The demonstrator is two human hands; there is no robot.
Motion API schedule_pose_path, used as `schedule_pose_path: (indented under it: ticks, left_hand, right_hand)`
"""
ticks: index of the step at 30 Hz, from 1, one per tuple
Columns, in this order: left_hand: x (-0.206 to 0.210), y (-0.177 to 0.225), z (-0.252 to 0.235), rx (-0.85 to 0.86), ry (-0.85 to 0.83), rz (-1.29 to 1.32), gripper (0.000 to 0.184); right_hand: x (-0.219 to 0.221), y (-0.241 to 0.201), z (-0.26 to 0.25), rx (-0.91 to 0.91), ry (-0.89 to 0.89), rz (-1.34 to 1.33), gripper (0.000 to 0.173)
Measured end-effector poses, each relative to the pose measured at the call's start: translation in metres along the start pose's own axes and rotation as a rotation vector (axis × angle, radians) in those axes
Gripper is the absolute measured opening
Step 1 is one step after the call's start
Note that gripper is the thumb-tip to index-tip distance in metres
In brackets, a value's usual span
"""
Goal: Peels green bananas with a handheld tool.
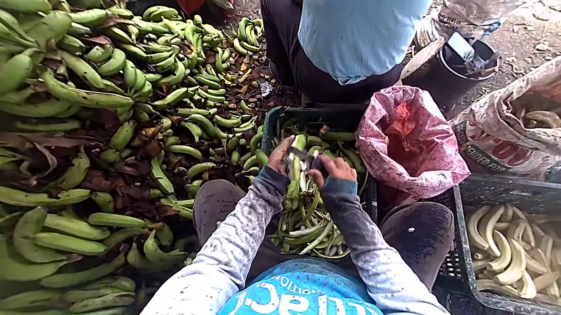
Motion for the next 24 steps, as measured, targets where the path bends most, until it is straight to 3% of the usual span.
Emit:
schedule_pose_path:
  ticks: [3, 6, 9, 11, 12, 14, 17, 20, 22, 24]
  left_hand:
    - [0.007, 0.003, 0.017, 0.153, -0.052, -0.135, 0.033]
    - [-0.001, -0.001, 0.004, 0.099, -0.099, -0.092, 0.031]
    - [-0.013, 0.005, -0.01, 0.006, -0.019, -0.135, 0.027]
    - [-0.017, 0.013, -0.01, 0.065, -0.064, -0.198, 0.026]
    - [-0.015, 0.009, -0.014, 0.014, -0.025, -0.196, 0.028]
    - [-0.007, -0.001, -0.014, -0.044, 0.008, -0.173, 0.029]
    - [0.007, -0.016, 0.0, 0.131, -0.08, -0.047, 0.029]
    - [0.002, -0.032, 0.003, 0.202, -0.073, -0.073, 0.032]
    - [-0.011, -0.037, -0.005, 0.194, -0.036, -0.076, 0.03]
    - [-0.033, -0.028, -0.013, 0.245, 0.147, -0.227, 0.033]
  right_hand:
    - [0.011, 0.024, -0.04, 0.391, -0.211, -0.169, 0.052]
    - [0.022, 0.039, -0.05, 0.519, -0.218, -0.324, 0.055]
    - [0.011, 0.018, -0.029, 0.264, -0.201, -0.293, 0.048]
    - [0.008, 0.008, 0.0, -0.101, -0.01, -0.202, 0.048]
    - [0.008, 0.007, 0.011, -0.226, 0.077, -0.167, 0.049]
    - [0.008, 0.011, 0.017, -0.267, 0.11, -0.115, 0.05]
    - [0.008, 0.024, -0.011, 0.055, -0.063, -0.078, 0.051]
    - [0.033, 0.062, -0.039, 0.457, -0.125, -0.267, 0.051]
    - [0.042, 0.079, -0.049, 0.632, -0.158, -0.42, 0.051]
    - [0.029, 0.08, -0.057, 0.829, -0.322, -0.464, 0.048]
Point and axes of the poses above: each hand's wrist, its own z-axis away from the middle knuckle, its own x-axis out of the palm, y = z × x, the point moved 6 cm from there along -z, towards the middle knuckle, and after that the axes turned 15 degrees about y, right-handed, at the moved point
